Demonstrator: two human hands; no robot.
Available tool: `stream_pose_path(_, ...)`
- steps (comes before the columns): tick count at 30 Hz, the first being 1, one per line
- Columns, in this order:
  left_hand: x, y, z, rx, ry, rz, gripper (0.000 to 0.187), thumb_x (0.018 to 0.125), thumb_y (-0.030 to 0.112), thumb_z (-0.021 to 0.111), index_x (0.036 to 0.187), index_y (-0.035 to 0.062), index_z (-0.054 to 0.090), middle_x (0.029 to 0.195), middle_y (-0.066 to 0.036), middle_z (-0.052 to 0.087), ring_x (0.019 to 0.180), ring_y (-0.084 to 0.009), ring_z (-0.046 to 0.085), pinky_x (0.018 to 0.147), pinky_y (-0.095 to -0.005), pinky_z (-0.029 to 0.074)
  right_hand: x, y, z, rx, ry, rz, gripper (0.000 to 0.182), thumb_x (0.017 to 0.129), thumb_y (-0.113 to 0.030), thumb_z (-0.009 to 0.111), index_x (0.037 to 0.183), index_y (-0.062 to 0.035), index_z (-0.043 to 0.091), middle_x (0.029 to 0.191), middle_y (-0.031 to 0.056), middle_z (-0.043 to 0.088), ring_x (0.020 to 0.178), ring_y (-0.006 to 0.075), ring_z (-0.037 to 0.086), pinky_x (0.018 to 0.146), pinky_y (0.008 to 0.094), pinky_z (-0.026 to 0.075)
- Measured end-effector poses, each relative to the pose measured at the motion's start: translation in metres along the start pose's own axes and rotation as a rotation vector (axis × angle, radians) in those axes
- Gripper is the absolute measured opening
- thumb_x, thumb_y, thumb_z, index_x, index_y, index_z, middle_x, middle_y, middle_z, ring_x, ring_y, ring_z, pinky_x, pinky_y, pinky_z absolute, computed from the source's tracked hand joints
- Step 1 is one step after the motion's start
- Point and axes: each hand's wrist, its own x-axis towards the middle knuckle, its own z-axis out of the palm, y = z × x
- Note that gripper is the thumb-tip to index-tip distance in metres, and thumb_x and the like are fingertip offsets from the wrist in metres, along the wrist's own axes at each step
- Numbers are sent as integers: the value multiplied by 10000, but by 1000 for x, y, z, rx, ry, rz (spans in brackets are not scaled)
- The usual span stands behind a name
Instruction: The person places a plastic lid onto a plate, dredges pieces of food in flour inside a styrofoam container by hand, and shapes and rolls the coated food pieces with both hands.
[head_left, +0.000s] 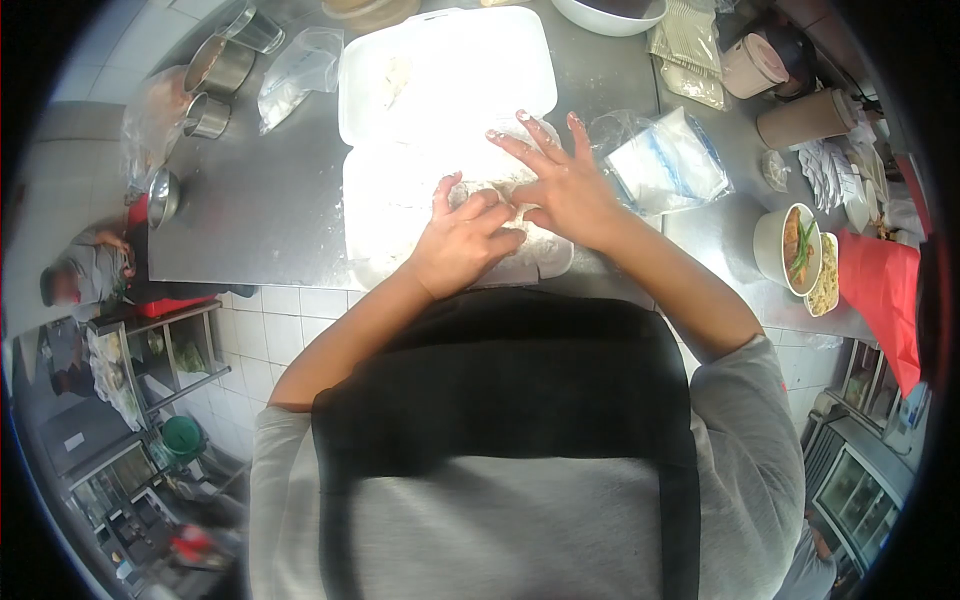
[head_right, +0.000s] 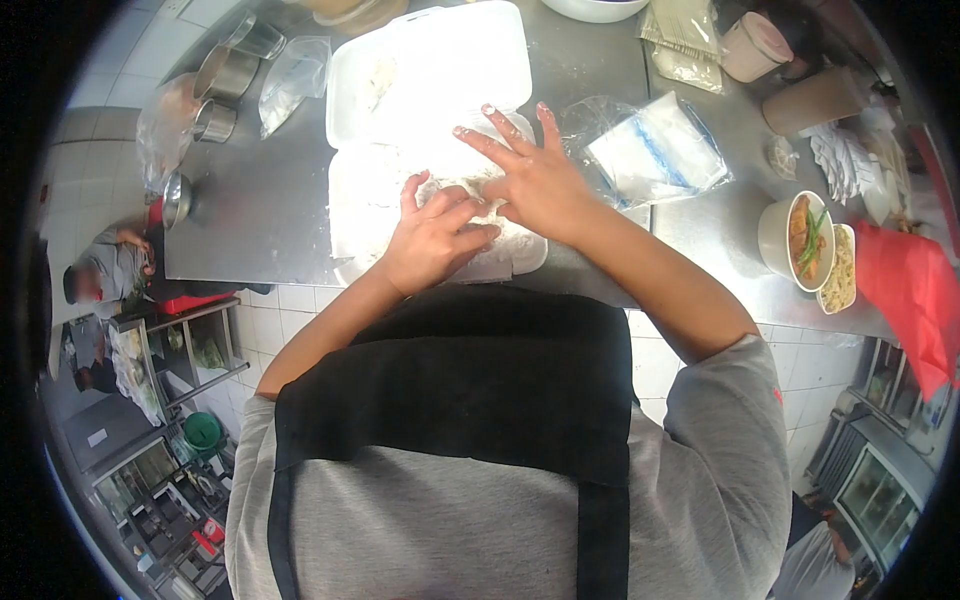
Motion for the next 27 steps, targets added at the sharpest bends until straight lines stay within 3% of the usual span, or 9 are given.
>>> stream_pose_path(6, -3, 0, 2, -39, 34, -14, 190, 714, 243, 767, 889, 286, 706, 1086, 83, 583, 1110, -140, 520, 1015, -617, 282, 2, -1, 1, -22, -19, -27, 123, 685, -200, 780, 796, -198, 727, 1565, -25, 310, 1486, 253, 175, 1104, 694, 185)
stream_pose_path(9, -3, 1, -3, -58, 78, -26, 60, 759, 248, 694, 816, 251, 677, 1009, 61, 561, 1075, -142, 526, 1032, -611, 305, 4, -1, 0, -5, -28, -17, 122, 683, -191, 780, 795, -199, 731, 1563, -26, 315, 1487, 252, 175, 1106, 693, 180)
stream_pose_path(15, -5, -1, -6, -83, 80, -27, 147, 743, 300, 741, 857, 243, 668, 1031, 53, 561, 1083, -154, 524, 1030, -608, 302, 5, -2, -1, -26, -59, 6, 155, 679, -165, 778, 822, -207, 735, 1561, -28, 318, 1486, 257, 179, 1120, 681, 161)
stream_pose_path(21, 3, 5, -3, -5, -90, -51, 397, 713, 451, 782, 1056, 292, 660, 1187, 5, 507, 1216, -192, 432, 1020, -632, 282, 5, 3, 1, 6, -4, -28, 253, 683, -199, 783, 932, -232, 757, 1563, -37, 309, 1486, 253, 175, 1140, 656, 145)
stream_pose_path(27, 3, 5, -5, 22, -76, -26, 426, 704, 503, 766, 1055, 287, 659, 1209, -2, 502, 1237, -211, 420, 1027, -642, 281, 5, 5, 0, -44, -26, -31, 337, 710, -212, 769, 1032, -308, 748, 1553, -36, 323, 1479, 248, 187, 1115, 668, 190)
